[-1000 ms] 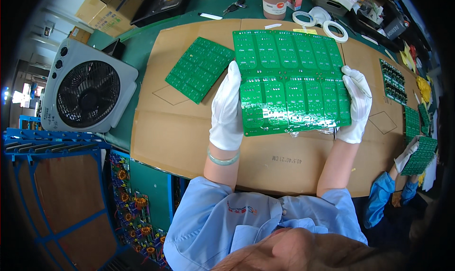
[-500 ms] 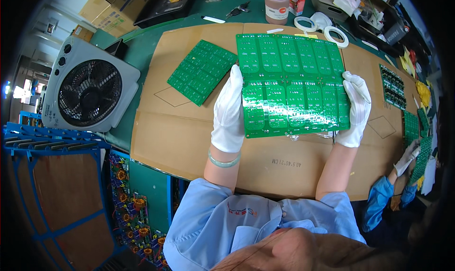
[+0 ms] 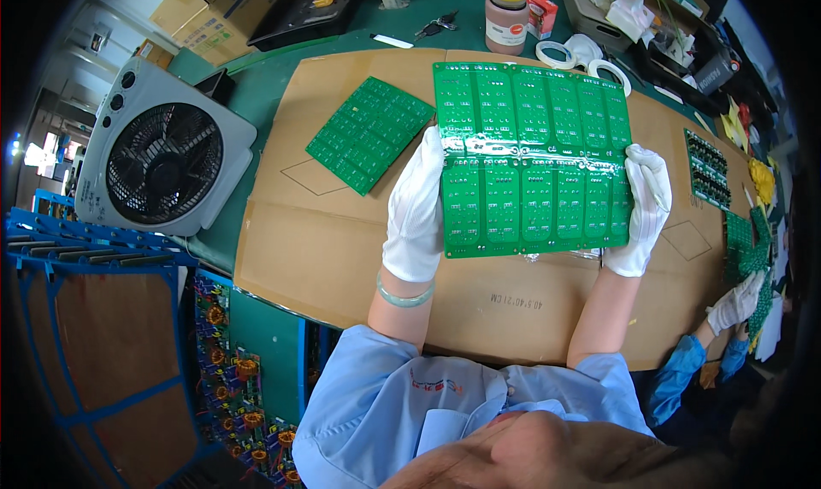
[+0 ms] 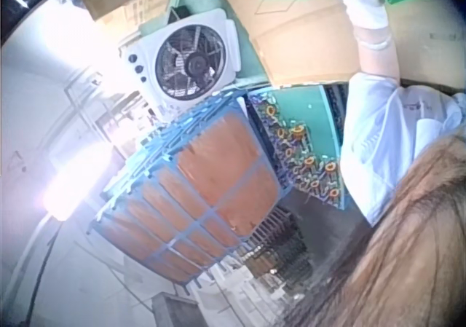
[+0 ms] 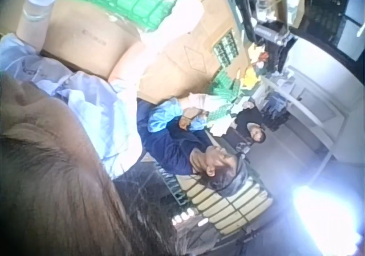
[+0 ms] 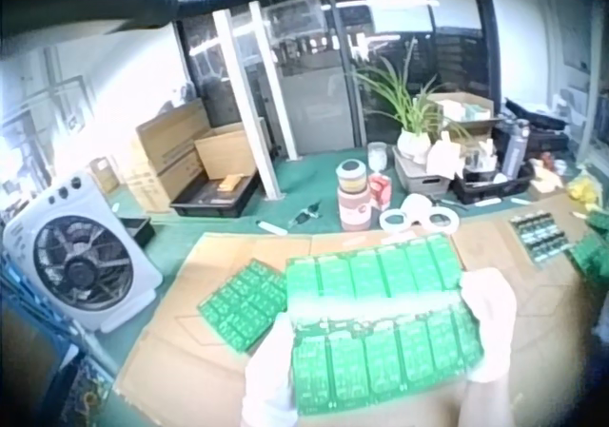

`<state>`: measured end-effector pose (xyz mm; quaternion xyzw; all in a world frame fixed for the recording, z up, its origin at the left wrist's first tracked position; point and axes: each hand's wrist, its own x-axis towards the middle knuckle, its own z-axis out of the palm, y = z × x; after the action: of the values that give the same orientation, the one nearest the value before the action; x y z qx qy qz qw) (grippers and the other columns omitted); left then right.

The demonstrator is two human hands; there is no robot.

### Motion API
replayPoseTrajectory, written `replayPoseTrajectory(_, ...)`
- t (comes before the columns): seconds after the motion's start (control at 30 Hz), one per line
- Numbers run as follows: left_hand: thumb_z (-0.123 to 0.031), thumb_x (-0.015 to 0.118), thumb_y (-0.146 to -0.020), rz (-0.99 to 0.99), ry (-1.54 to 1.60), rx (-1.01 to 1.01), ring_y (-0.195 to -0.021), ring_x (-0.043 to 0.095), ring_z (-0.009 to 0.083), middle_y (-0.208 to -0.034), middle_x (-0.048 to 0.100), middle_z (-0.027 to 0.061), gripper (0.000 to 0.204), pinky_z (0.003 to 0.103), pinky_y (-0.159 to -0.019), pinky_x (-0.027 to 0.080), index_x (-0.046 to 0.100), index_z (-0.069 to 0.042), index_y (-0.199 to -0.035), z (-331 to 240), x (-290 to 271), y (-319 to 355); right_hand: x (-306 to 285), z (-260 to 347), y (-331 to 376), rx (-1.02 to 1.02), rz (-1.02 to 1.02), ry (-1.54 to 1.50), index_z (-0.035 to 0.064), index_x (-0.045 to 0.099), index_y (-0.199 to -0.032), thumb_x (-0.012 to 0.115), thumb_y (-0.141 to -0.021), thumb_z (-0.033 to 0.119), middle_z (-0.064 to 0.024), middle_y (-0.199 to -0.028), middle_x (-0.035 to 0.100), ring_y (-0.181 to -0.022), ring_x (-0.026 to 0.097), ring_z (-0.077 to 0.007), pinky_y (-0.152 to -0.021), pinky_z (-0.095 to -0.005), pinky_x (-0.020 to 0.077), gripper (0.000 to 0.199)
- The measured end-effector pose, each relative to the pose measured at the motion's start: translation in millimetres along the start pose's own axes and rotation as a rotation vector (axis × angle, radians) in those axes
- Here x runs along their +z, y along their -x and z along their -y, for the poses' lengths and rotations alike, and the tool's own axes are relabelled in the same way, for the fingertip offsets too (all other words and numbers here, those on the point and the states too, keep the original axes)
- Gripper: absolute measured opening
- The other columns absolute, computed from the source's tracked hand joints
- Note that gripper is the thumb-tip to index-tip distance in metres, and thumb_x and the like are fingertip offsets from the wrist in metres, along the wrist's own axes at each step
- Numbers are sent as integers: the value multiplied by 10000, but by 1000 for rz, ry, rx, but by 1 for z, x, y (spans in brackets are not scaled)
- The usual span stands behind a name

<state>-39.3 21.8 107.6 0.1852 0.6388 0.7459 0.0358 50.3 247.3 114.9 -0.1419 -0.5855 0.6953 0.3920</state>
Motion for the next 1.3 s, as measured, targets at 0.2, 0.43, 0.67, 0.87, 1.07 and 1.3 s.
replayPoseTrajectory(0.2,-216,320,-992,-12,189,-114,-944,569,146,-1126,577,109,387,246,-843,451,455,50,-1239,-13,2,4,-2,-4,1,-88,27,-92,-7,558,-941,522,-854,28,-97,-1002,572,-906,540,-133,-824,-249,424,100)
replayPoseTrajectory(0.43,-263,354,-979,-111,536,-228,-893,618,148,-1070,609,108,371,267,-742,528,505,3,-1188,-16,6,4,-5,-13,-2,-187,88,-242,-9,538,-954,509,-853,-8,-167,-1093,563,-945,555,-172,-850,-280,446,105)
replayPoseTrajectory(0.67,-262,358,-975,-68,635,-258,-905,620,176,-1095,598,118,369,290,-755,531,486,-8,-1210,-24,10,5,-6,-14,-1,-188,90,-292,-1,537,-949,493,-853,-30,-178,-1118,555,-960,558,-181,-848,-296,457,109)
replayPoseTrajectory(0.87,-253,357,-975,-65,607,-215,-944,610,197,-1129,581,127,369,308,-788,524,476,-5,-1220,-21,10,4,-10,-15,-2,-233,86,-239,3,531,-961,498,-847,-22,-183,-1144,546,-967,553,-181,-863,-302,450,121)
replayPoseTrajectory(1.07,-235,346,-977,-85,95,28,-960,605,199,-1140,576,130,368,311,-809,518,465,4,-1231,-4,3,4,-7,-13,0,-286,72,-270,13,533,-933,517,-822,-44,-182,-1146,549,-983,547,-183,-883,-315,436,126)
replayPoseTrajectory(1.3,-186,330,-982,-54,348,-51,-1045,548,189,-1208,526,137,369,302,-889,455,433,49,-1248,-9,2,5,-13,-19,0,-275,-25,-168,28,542,-897,520,-813,-66,-188,-1122,563,-998,551,-196,-888,-320,439,128)
